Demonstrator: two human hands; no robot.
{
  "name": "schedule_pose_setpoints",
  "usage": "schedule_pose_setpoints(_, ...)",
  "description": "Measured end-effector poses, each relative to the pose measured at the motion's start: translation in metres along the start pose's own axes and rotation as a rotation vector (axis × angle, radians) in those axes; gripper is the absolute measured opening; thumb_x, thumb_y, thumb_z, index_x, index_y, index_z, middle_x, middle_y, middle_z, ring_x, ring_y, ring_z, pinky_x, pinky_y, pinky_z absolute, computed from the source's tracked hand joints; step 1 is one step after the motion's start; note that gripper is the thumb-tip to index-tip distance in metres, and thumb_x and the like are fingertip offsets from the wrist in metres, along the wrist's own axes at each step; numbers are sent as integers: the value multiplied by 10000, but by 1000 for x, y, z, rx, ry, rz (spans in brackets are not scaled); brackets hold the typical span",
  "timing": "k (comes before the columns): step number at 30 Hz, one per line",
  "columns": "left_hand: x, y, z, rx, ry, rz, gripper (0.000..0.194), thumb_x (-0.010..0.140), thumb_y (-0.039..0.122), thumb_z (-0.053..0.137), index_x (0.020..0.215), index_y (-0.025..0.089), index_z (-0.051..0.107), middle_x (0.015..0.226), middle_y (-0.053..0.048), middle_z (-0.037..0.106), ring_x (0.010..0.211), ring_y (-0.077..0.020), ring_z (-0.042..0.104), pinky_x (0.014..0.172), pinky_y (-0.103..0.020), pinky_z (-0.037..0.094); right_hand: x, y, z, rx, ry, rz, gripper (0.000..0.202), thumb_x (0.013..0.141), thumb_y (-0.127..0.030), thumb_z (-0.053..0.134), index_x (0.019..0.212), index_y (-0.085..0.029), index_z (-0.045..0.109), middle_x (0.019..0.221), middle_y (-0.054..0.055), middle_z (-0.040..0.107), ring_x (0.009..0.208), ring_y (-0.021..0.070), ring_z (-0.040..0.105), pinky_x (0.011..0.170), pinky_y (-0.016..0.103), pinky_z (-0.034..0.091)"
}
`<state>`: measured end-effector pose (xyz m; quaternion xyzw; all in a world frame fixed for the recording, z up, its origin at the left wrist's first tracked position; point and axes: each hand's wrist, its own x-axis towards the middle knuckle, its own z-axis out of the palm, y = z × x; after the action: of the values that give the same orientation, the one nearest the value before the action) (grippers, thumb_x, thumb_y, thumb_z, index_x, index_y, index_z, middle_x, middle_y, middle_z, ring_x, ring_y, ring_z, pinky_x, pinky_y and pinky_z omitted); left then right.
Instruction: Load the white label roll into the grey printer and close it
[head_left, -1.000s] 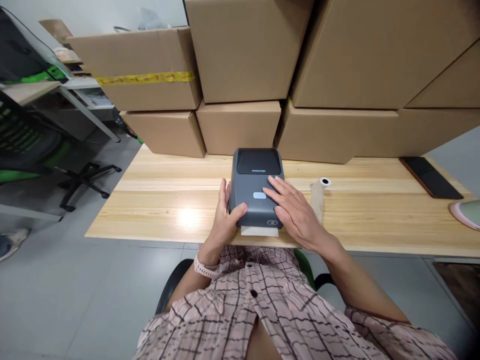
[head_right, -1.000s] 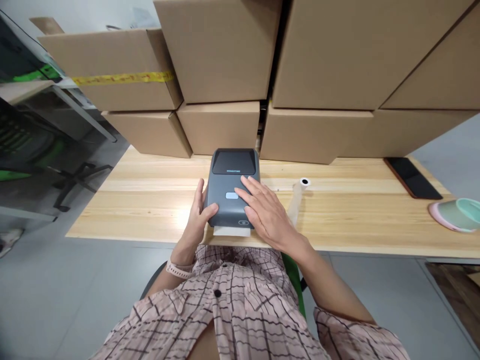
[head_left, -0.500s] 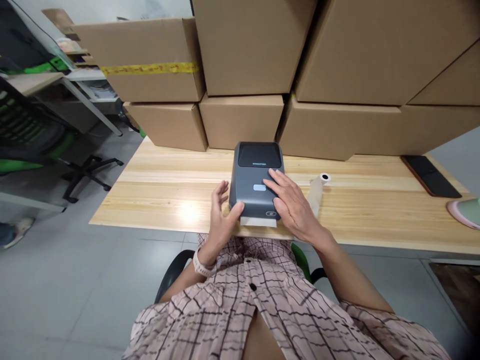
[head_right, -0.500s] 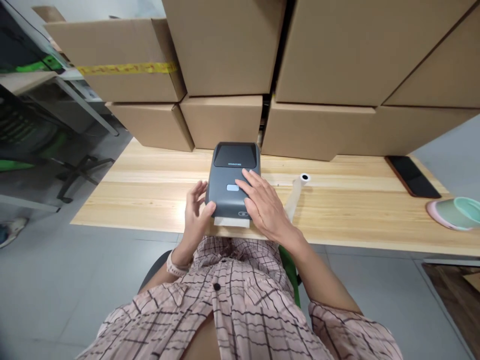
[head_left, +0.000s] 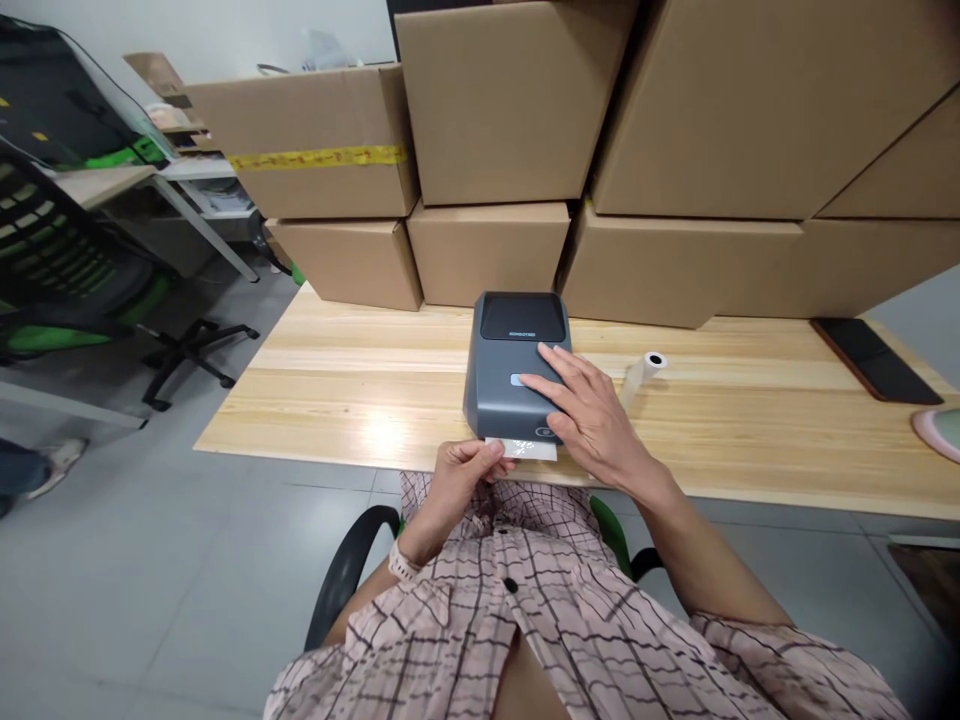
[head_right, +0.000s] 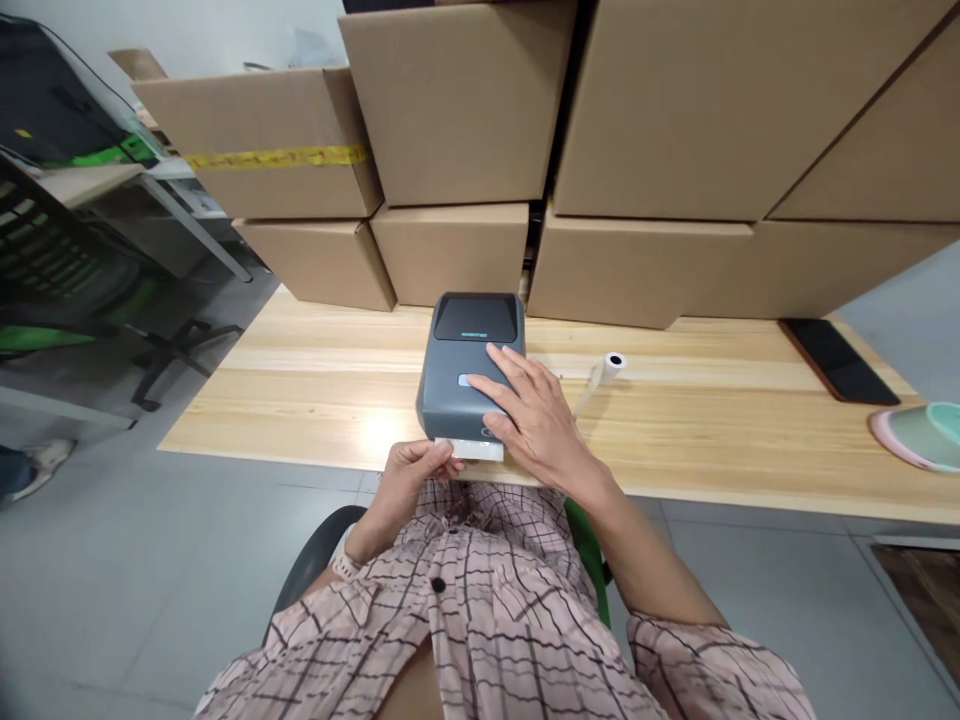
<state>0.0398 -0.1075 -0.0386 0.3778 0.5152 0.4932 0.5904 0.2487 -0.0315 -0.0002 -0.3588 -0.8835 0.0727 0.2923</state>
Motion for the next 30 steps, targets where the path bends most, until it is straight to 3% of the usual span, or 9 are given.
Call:
schedule_pose_setpoints(6,-3,0,-3,76,-26,29,473,808,609,775,665,158,800,678,-71,767,582,-138,603,589,-263,470,16,-9,-1,-128,-33,34,484,1082,-582,348,1288,-287,671,1618,71,512,1543,298,388,1288,636,156)
schedule_pose_setpoints(8,-4,0,-7,132,-14,102,514,858,615,719,618,163,765,605,-52,720,530,-132,577,542,-262,456,14,-7,-2,-71,-49,23,479,1070,-606,371,1317,-298,643,1653,65,465,1571,292,348,1298,635,144)
schedule_pose_setpoints(10,-4,1,-14,202,105,251,538,938,575,639,592,172,725,569,-31,674,522,-128,569,534,-260,462,5,-3,-4,41,-34,50,520,1052,-639,393,1430,-323,557,1731,64,317,1606,298,278,1296,636,176)
schedule_pose_setpoints(12,-1,3,-23,275,289,441,450,991,505,593,723,184,757,704,-39,725,650,-149,644,622,-278,528,-11,2,-5,166,13,146,627,1036,-665,404,1584,-362,371,1774,62,174,1628,309,210,1293,641,206)
schedule_pose_setpoints(14,4,5,-30,366,352,564,330,1012,463,579,1120,220,773,1134,-87,777,1036,-210,716,885,-363,591,-29,5,-5,263,59,270,707,1039,-668,383,1661,-403,176,1778,50,157,1634,310,188,1294,649,212)
schedule_pose_setpoints(16,10,6,-33,467,240,595,504,1033,462,542,1505,285,550,1584,-101,538,1465,-266,505,1194,-487,448,-43,6,-1,314,56,352,707,1045,-670,343,1672,-437,113,1768,34,204,1631,315,197,1291,667,214)
schedule_pose_setpoints(19,17,2,-29,547,64,584,640,1063,463,473,1660,355,267,1764,-38,212,1647,-274,151,1345,-549,161,-53,3,7,340,11,357,731,1024,-707,338,1673,-435,140,1760,46,236,1623,341,221,1275,688,248)
schedule_pose_setpoints(25,20,-2,-21,377,54,593,580,1075,531,373,1630,363,353,1752,18,229,1656,-275,39,1353,-572,129,-48,-3,3,329,11,291,767,998,-743,329,1673,-425,154,1754,58,248,1608,361,260,1249,699,320)
schedule_pose_setpoints(30,39,27,-31,314,20,666,621,1043,619,370,1564,308,498,1713,1,340,1634,-302,196,1354,-555,185,-26,-5,-25,233,0,248,844,969,-793,286,1687,-399,80,1762,56,217,1598,392,275,1220,692,390)
